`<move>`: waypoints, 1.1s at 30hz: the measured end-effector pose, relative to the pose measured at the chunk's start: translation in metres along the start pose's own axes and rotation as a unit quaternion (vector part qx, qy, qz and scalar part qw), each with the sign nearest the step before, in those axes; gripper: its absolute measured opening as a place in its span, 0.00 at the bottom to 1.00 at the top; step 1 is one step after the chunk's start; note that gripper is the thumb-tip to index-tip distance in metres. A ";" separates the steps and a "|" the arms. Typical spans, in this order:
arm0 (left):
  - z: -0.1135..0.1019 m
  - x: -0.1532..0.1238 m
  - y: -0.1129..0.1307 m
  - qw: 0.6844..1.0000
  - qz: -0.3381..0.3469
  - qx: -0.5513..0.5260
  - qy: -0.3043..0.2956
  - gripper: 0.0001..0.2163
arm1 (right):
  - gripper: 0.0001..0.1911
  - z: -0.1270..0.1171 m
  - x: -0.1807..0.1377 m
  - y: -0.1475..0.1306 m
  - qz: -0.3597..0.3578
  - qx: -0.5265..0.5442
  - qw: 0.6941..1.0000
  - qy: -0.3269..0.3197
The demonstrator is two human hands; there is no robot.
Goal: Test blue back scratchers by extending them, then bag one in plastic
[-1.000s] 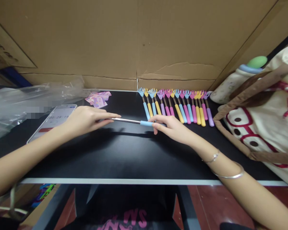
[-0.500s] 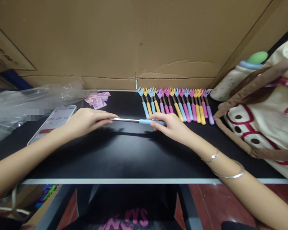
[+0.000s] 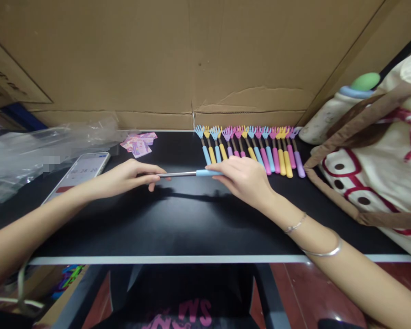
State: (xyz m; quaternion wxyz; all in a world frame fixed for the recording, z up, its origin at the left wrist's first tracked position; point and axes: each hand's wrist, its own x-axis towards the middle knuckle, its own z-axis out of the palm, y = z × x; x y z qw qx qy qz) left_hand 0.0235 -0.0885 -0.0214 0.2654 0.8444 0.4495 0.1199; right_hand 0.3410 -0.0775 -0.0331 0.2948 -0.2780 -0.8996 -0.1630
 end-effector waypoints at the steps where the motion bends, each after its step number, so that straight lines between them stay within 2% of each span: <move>1: 0.000 0.000 0.000 1.000 0.001 0.002 0.010 0.21 | 0.11 0.000 0.000 0.001 -0.002 -0.011 1.000 0.000; 4: 0.002 0.000 -0.001 0.998 0.007 0.032 0.052 0.20 | 0.11 -0.001 -0.001 0.003 0.006 0.005 1.000 -0.010; 8: 0.006 -0.002 -0.002 0.988 0.028 0.109 0.104 0.17 | 0.13 -0.002 -0.002 0.005 0.043 0.072 0.995 -0.056; 12: 0.008 -0.005 -0.002 0.947 0.083 0.240 0.196 0.16 | 0.15 -0.001 0.000 0.005 0.136 0.172 0.969 -0.115; 14: 0.009 -0.007 -0.001 0.918 0.115 0.302 0.231 0.15 | 0.17 -0.001 0.003 0.005 0.183 0.266 0.932 -0.163; 16: 0.009 -0.007 0.001 0.894 0.143 0.340 0.253 0.16 | 0.20 -0.003 0.006 0.006 0.230 0.365 0.873 -0.229; 18: 0.010 -0.007 0.003 0.883 0.160 0.355 0.264 0.16 | 0.23 -0.006 0.008 0.007 0.267 0.427 0.813 -0.291; 20: 0.011 -0.007 0.005 0.882 0.168 0.355 0.261 0.16 | 0.26 -0.010 0.010 0.009 0.287 0.445 0.786 -0.319; 22: 0.011 -0.006 0.005 0.889 0.164 0.350 0.246 0.17 | 0.26 -0.011 0.011 0.009 0.290 0.435 0.794 -0.311; 26: 0.007 -0.008 0.006 0.925 0.107 0.312 0.188 0.19 | 0.25 -0.010 0.011 0.004 0.274 0.383 0.845 -0.253; 29: 0.004 -0.008 0.008 0.959 0.044 0.245 0.133 0.19 | 0.20 -0.006 0.007 0.000 0.231 0.309 0.901 -0.197; 31: 0.001 -0.007 0.009 0.980 0.007 0.178 0.092 0.19 | 0.16 -0.003 0.004 -0.003 0.182 0.231 0.945 -0.144; 33: -0.002 -0.004 0.009 0.995 -0.012 0.093 0.038 0.18 | 0.13 -0.002 0.001 -0.005 0.124 0.160 0.975 -0.088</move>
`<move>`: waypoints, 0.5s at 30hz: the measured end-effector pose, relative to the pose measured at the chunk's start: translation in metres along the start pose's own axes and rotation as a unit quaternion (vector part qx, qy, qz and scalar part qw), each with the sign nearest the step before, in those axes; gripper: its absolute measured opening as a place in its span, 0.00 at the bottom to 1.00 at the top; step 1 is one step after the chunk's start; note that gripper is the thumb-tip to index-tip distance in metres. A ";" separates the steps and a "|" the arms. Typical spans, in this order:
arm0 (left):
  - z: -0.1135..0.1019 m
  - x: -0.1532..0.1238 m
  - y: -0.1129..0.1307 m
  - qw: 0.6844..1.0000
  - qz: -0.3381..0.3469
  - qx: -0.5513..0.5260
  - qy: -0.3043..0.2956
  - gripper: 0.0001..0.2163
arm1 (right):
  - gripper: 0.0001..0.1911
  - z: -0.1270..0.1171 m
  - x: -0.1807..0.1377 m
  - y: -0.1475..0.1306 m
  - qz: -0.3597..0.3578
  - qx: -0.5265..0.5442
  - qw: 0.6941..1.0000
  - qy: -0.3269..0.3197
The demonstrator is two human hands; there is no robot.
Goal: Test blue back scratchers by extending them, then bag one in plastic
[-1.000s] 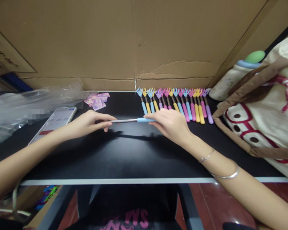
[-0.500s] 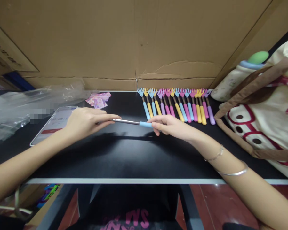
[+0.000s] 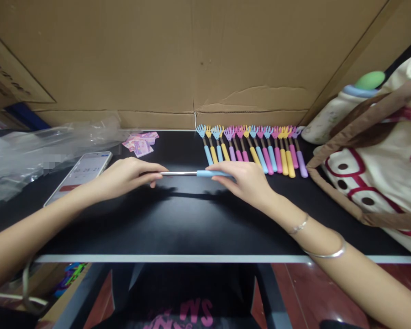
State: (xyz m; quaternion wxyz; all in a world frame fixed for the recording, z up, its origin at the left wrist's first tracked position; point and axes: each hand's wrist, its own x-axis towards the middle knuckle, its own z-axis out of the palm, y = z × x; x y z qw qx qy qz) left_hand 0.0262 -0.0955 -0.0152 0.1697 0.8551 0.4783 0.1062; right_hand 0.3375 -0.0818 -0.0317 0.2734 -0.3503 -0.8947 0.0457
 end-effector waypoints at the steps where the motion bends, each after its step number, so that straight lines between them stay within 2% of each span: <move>1: -0.001 0.001 -0.001 0.999 0.000 -0.045 -0.031 0.19 | 0.12 0.001 -0.001 -0.001 -0.028 -0.025 0.999 0.023; 4: -0.002 0.004 -0.005 0.984 0.018 -0.145 -0.102 0.20 | 0.11 0.003 -0.001 -0.004 -0.079 -0.071 0.992 0.067; 6: -0.002 0.005 -0.006 0.982 0.020 -0.154 -0.103 0.21 | 0.11 0.003 -0.001 -0.005 -0.083 -0.089 0.990 0.078; 8: 0.000 0.004 -0.005 0.990 0.014 -0.122 -0.066 0.21 | 0.12 0.003 0.000 -0.005 -0.066 -0.089 0.991 0.073; 11: 0.004 0.001 -0.003 0.999 0.013 -0.034 0.021 0.20 | 0.12 0.001 0.001 -0.004 -0.016 -0.043 0.998 0.050; 15: 0.007 -0.002 -0.003 0.979 0.051 0.125 0.151 0.18 | 0.13 0.001 0.002 -0.002 0.063 0.083 0.995 -0.007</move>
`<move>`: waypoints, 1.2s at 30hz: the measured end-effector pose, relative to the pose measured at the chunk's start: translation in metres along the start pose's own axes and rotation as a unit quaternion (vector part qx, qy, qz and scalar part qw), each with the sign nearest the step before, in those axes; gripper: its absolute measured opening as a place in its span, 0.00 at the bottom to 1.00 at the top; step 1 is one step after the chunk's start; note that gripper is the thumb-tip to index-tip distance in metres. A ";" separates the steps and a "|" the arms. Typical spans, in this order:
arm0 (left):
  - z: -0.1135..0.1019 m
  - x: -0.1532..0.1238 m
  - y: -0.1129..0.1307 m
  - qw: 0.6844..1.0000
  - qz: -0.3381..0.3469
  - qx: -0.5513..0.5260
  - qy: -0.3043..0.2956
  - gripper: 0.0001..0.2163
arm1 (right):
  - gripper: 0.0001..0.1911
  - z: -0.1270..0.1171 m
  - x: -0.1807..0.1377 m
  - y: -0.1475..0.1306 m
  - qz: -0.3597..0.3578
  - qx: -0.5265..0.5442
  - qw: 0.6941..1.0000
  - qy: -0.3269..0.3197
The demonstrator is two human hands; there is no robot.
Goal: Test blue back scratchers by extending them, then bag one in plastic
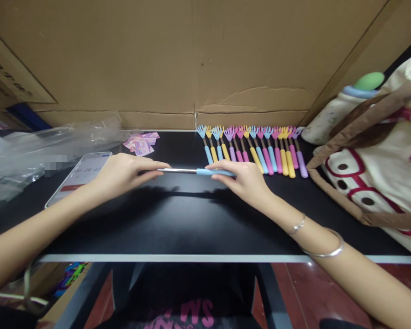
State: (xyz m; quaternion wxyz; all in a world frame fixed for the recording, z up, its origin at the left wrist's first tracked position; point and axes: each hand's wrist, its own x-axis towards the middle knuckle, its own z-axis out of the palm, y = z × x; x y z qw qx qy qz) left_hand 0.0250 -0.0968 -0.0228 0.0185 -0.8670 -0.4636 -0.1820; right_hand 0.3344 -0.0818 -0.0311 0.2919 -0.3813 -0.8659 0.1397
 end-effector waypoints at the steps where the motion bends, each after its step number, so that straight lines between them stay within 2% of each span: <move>1: 0.000 0.000 0.000 0.999 0.017 0.036 0.023 0.18 | 0.14 0.000 0.001 0.000 0.022 0.041 0.999 -0.025; 3: -0.002 -0.001 -0.001 0.993 0.048 0.091 0.051 0.18 | 0.17 0.002 0.002 0.002 0.077 0.136 0.984 -0.090; 5: -0.004 0.000 0.000 0.988 0.067 0.124 0.064 0.17 | 0.21 0.003 0.003 0.003 0.137 0.228 0.951 -0.155; 8: -0.006 0.000 0.001 0.982 0.084 0.149 0.076 0.16 | 0.24 0.005 0.005 0.003 0.177 0.297 0.917 -0.201; 13: -0.004 -0.001 0.003 0.973 0.126 0.167 0.092 0.15 | 0.23 0.006 0.005 0.002 0.144 0.267 0.938 -0.167; 18: 0.001 -0.001 0.000 0.983 0.123 0.120 0.065 0.16 | 0.20 0.004 0.004 -0.004 0.107 0.202 0.965 -0.129; 24: 0.005 -0.002 -0.002 0.991 0.097 0.085 0.044 0.17 | 0.20 0.001 0.002 -0.006 0.090 0.179 0.973 -0.116; 33: 0.005 0.000 -0.001 0.991 0.103 0.069 0.046 0.17 | 0.18 0.002 0.001 -0.005 0.075 0.144 0.981 -0.104; 36: 0.005 -0.001 0.000 0.993 0.091 0.065 0.025 0.18 | 0.18 0.001 0.001 -0.004 0.063 0.111 0.987 -0.098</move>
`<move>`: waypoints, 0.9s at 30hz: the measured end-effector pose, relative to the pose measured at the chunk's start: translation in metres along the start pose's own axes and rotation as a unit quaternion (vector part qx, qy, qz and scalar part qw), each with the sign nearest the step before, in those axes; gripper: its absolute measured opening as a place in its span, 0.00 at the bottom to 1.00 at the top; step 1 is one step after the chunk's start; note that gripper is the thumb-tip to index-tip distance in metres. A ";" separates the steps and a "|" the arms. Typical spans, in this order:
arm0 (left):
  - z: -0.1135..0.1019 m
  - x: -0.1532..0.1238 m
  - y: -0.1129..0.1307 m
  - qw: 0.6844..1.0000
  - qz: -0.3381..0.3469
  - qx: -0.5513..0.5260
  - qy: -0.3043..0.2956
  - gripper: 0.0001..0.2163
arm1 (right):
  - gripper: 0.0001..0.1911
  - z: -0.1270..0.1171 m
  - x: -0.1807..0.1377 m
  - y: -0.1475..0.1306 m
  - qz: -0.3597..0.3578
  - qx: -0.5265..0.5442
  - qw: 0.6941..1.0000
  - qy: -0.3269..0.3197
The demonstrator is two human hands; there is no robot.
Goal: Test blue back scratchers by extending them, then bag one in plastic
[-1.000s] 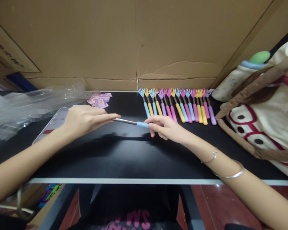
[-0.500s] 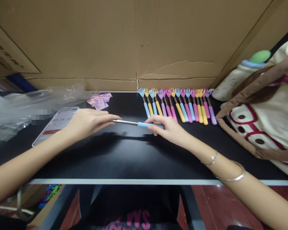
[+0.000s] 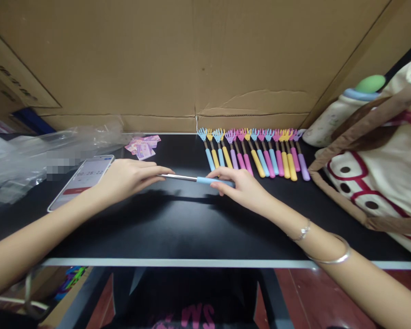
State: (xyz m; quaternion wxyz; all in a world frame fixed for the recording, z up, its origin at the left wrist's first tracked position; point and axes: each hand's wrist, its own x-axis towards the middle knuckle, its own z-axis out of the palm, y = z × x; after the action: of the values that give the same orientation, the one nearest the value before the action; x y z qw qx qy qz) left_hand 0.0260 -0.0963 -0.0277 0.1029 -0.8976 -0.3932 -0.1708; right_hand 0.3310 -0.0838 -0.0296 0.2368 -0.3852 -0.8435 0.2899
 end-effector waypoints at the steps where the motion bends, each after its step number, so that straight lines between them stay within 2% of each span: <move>1: 0.000 0.000 0.000 1.000 -0.009 -0.003 -0.010 0.18 | 0.18 0.000 0.000 0.001 -0.004 -0.017 1.000 0.005; 7: -0.007 0.004 0.003 0.987 -0.084 -0.084 -0.109 0.19 | 0.16 0.001 -0.003 0.006 -0.069 -0.171 0.981 0.062; 13: -0.010 0.008 0.005 0.945 -0.115 -0.237 -0.195 0.17 | 0.15 0.002 -0.006 0.005 -0.167 -0.292 0.932 0.138; 15: -0.008 0.009 0.004 0.928 -0.118 -0.278 -0.216 0.16 | 0.15 0.001 -0.006 0.004 -0.189 -0.320 0.917 0.144; 19: -0.006 0.008 0.005 0.915 -0.113 -0.311 -0.228 0.16 | 0.15 -0.002 -0.006 0.001 -0.197 -0.354 0.904 0.135; 23: -0.005 0.007 0.008 0.920 -0.108 -0.301 -0.225 0.16 | 0.15 -0.004 -0.007 0.002 -0.203 -0.366 0.898 0.135; 27: -0.006 0.007 0.007 0.921 -0.113 -0.292 -0.229 0.16 | 0.12 -0.002 -0.007 0.002 -0.248 -0.392 0.869 0.170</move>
State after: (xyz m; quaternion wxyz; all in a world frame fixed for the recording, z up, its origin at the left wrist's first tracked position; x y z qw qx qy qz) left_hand 0.0341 -0.0976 -0.0200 -0.2770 -0.8518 -0.4376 -0.0781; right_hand 0.3370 -0.0874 -0.0302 0.2697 -0.2673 -0.9025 -0.2031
